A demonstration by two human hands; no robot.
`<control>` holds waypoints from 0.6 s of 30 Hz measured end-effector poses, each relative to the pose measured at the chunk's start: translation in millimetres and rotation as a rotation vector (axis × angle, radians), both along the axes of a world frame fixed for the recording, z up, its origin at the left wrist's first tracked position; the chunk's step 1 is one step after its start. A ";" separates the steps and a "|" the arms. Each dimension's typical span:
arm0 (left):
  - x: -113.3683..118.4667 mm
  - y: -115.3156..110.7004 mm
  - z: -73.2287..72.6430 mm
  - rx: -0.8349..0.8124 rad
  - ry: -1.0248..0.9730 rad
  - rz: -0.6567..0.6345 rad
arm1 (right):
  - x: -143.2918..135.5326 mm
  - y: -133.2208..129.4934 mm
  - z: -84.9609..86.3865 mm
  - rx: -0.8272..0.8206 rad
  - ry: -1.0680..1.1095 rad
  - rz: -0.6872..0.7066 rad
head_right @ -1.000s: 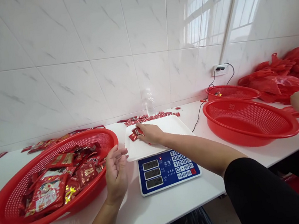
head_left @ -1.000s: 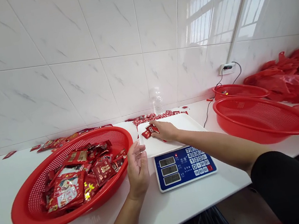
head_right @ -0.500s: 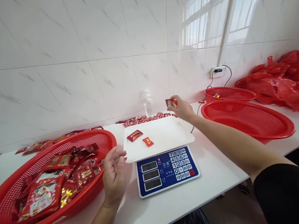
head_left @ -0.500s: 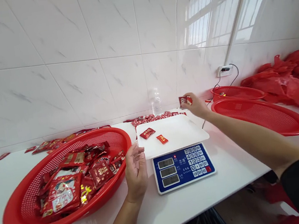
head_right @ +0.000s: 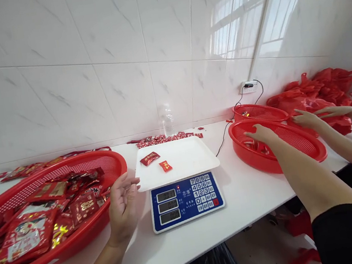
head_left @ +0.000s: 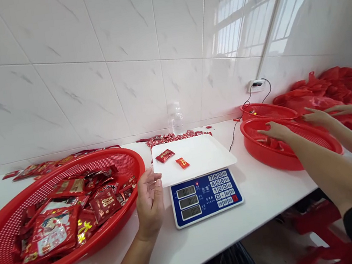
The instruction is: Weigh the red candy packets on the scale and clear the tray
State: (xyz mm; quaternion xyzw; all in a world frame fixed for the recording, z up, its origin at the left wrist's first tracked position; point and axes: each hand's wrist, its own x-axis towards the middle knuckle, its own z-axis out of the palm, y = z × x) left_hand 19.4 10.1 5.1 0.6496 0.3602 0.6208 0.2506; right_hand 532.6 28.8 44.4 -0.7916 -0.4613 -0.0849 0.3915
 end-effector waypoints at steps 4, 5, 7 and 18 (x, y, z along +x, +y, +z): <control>-0.1 -1.5 -0.3 -0.007 -0.005 -0.006 | -37.2 24.9 11.8 -0.180 -0.053 0.084; -0.2 -1.8 -0.4 -0.008 -0.005 -0.007 | -55.9 32.4 15.5 -0.190 -0.083 0.143; -0.4 -2.3 -0.4 -0.006 -0.004 -0.009 | -103.6 44.8 20.6 -0.193 -0.153 0.305; -4.4 1.5 -6.8 0.047 0.025 0.037 | -338.5 72.7 3.8 -0.458 -0.500 1.110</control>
